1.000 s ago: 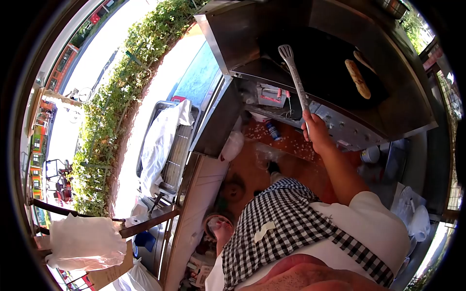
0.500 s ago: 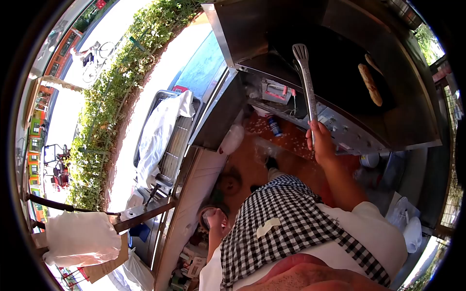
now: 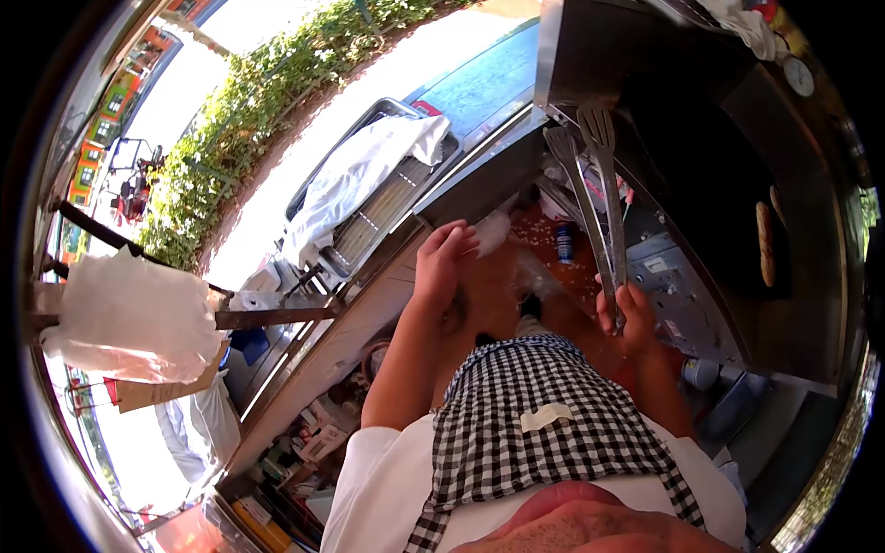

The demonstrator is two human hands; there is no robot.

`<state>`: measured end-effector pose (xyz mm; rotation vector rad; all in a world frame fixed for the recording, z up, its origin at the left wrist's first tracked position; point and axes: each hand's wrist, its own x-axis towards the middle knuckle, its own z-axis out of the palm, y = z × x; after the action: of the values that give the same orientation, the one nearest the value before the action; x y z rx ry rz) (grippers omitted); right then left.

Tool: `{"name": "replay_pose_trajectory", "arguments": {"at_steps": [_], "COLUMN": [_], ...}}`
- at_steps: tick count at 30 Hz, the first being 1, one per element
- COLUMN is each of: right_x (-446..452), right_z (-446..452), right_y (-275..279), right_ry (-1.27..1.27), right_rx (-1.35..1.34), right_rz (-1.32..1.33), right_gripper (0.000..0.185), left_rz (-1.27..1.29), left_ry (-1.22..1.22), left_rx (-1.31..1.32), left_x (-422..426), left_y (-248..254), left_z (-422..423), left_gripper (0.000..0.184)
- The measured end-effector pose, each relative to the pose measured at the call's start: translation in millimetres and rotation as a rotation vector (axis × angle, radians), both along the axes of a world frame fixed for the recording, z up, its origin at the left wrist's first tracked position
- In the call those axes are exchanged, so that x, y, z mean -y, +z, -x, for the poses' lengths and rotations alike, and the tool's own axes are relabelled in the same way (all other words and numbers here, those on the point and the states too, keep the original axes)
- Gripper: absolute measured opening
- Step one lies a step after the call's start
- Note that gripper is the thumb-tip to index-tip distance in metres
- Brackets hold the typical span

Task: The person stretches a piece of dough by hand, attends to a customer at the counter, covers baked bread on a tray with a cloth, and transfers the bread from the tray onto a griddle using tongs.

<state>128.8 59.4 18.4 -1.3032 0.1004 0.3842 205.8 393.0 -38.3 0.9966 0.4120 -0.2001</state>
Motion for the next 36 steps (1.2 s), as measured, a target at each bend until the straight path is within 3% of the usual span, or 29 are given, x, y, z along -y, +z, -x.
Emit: {"name": "replay_pose_trajectory", "arguments": {"at_steps": [4, 8, 26, 36], "right_x": [-8, -13, -10, 0], "right_z": [7, 8, -7, -9], "right_y": [-3, 2, 10, 4], "right_ry": [0.208, 0.333, 0.327, 0.319], "right_rx": [-0.023, -0.117, -0.095, -0.072], "right_rz": [-0.005, -0.006, 0.033, 0.045], "right_gripper": [0.049, 0.048, 0.053, 0.065], "left_rz": [0.297, 0.52, 0.47, 0.335], "left_ry": [0.069, 0.046, 0.282, 0.354], "left_rx": [0.01, 0.07, 0.09, 0.017], "left_x": [17, 15, -8, -15], "left_y": [35, 32, 39, 2], "left_z": [-30, -47, -28, -26], "left_gripper": [0.034, 0.031, 0.038, 0.033]}}
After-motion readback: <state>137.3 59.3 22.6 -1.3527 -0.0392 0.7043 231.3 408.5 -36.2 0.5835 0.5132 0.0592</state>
